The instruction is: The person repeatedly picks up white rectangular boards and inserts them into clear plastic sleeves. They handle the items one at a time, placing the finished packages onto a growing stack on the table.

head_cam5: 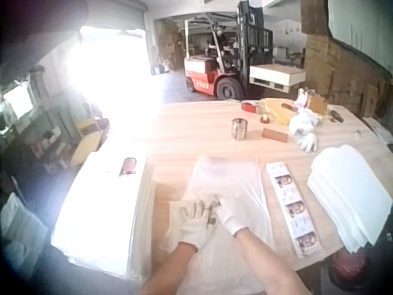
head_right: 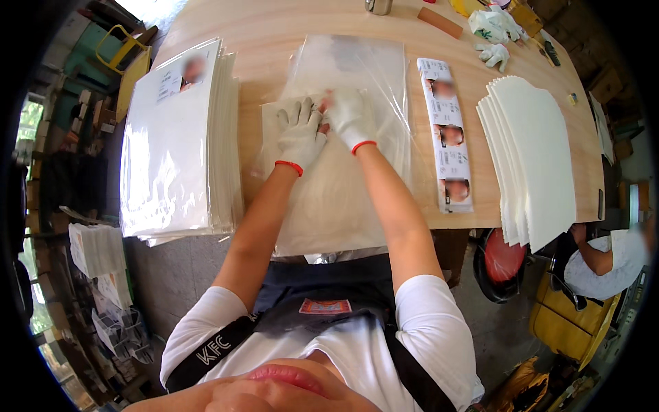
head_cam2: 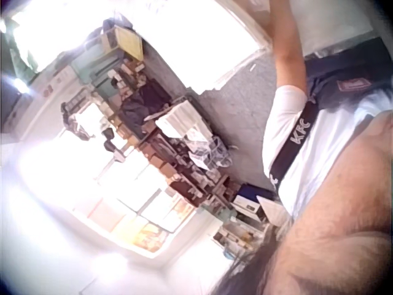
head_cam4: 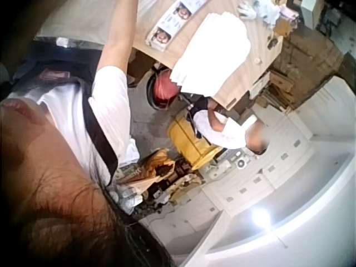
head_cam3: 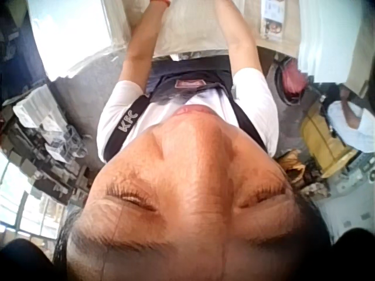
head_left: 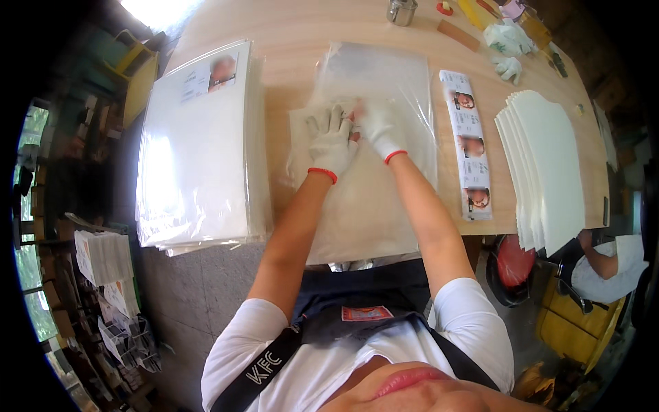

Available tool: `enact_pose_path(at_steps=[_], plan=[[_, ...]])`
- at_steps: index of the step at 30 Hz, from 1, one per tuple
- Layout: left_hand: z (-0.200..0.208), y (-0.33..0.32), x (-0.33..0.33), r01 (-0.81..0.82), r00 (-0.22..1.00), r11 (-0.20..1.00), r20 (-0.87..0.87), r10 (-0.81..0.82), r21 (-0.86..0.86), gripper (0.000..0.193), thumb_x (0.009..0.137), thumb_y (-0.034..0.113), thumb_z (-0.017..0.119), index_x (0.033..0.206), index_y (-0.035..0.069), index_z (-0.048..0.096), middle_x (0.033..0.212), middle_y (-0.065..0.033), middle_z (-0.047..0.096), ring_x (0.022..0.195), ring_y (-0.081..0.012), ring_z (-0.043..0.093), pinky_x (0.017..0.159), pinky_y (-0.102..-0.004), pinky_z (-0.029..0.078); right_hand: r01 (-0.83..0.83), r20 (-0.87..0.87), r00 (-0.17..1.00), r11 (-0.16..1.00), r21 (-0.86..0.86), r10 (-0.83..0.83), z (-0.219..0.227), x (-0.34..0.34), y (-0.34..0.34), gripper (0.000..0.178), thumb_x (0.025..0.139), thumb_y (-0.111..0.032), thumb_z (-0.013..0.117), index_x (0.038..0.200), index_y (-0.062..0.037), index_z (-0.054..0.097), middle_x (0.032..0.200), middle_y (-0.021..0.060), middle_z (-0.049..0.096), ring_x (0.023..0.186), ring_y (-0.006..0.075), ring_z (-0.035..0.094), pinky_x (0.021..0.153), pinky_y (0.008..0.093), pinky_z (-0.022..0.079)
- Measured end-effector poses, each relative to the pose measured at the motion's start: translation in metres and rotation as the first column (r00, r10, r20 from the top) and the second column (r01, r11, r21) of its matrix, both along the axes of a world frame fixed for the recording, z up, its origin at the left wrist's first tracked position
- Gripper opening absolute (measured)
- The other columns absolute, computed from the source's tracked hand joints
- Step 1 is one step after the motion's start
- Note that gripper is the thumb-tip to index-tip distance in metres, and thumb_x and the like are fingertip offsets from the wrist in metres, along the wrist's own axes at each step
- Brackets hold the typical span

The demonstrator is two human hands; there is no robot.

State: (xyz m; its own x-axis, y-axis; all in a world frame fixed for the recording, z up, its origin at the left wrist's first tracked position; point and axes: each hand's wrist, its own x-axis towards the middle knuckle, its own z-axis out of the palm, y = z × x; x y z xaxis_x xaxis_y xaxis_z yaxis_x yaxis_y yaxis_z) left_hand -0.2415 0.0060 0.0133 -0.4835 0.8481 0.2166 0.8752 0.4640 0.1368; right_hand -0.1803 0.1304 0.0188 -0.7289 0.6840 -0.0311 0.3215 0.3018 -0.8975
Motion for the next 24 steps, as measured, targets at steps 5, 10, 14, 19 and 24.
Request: enact_pose_path(at_steps=[5, 10, 14, 19, 24], plan=[[0.031, -0.024, 0.006, -0.093, 0.853, 0.98, 0.521, -0.014, 0.178, 0.05, 0.089, 0.027, 0.05, 0.136, 0.012, 0.041, 0.139, -0.0147, 0.04, 0.127, -0.0337, 0.036, 0.105, -0.0426, 0.029, 0.155, -0.407, 0.909, 0.979, 0.133, -0.088, 0.023, 0.07, 0.026, 0.032, 0.094, -0.03, 0.049, 0.107, -0.0038, 0.062, 0.106, 0.0099, 0.063, 0.098, 0.0151, 0.058, 0.085, 0.0258, 0.043], [0.022, -0.145, 0.073, -0.084, 0.918, 0.875, 0.378, -0.118, 0.477, 0.049, 0.082, 0.017, 0.062, 0.128, 0.009, 0.048, 0.133, -0.0143, 0.046, 0.117, -0.0323, 0.045, 0.099, -0.0407, 0.035, 0.144, -0.052, 0.989, 0.98, 0.141, -0.138, 0.044, 0.221, -0.036, 0.037, 0.093, -0.037, 0.05, 0.099, -0.0047, 0.065, 0.083, 0.0087, 0.068, 0.084, 0.0153, 0.063, 0.076, 0.0284, 0.047], [-0.023, -0.248, 0.123, -0.593, 0.712, 0.636, 0.691, 0.127, 0.494, 0.045, 0.082, 0.023, 0.064, 0.117, -0.001, 0.05, 0.111, -0.0153, 0.054, 0.102, -0.0237, 0.051, 0.088, -0.0338, 0.042, -0.04, 0.529, 0.831, 0.93, 0.364, -0.172, 0.043, 0.293, -0.108, 0.045, 0.089, -0.047, 0.048, 0.071, -0.0077, 0.06, 0.059, 0.0063, 0.062, 0.057, 0.0229, 0.062, 0.055, 0.0385, 0.046], [0.027, -0.236, 0.123, -0.574, 0.341, 0.811, 0.933, 0.116, 0.109, 0.061, 0.088, 0.026, 0.061, 0.134, -0.005, 0.037, 0.111, -0.0148, 0.057, 0.101, -0.018, 0.053, 0.087, -0.0277, 0.042, 0.274, 0.41, 0.899, 0.927, -0.255, -0.153, 0.033, 0.287, -0.142, 0.048, 0.089, -0.052, 0.047, 0.085, -0.0066, 0.062, 0.063, 0.0091, 0.064, 0.043, 0.014, 0.054, 0.044, 0.0302, 0.044], [0.097, -0.22, 0.1, -0.358, 0.678, 0.717, 0.694, -0.241, 0.598, 0.027, 0.088, 0.014, 0.059, 0.109, -0.002, 0.051, 0.08, -0.0056, 0.055, 0.074, -0.0129, 0.051, 0.067, -0.0268, 0.043, 0.14, -0.003, 0.975, 0.624, -0.769, -0.223, 0.023, 0.271, -0.153, 0.027, 0.094, -0.032, 0.05, 0.091, -0.0063, 0.058, 0.058, 0.0034, 0.056, 0.039, 0.0099, 0.047, 0.036, 0.0223, 0.036]])
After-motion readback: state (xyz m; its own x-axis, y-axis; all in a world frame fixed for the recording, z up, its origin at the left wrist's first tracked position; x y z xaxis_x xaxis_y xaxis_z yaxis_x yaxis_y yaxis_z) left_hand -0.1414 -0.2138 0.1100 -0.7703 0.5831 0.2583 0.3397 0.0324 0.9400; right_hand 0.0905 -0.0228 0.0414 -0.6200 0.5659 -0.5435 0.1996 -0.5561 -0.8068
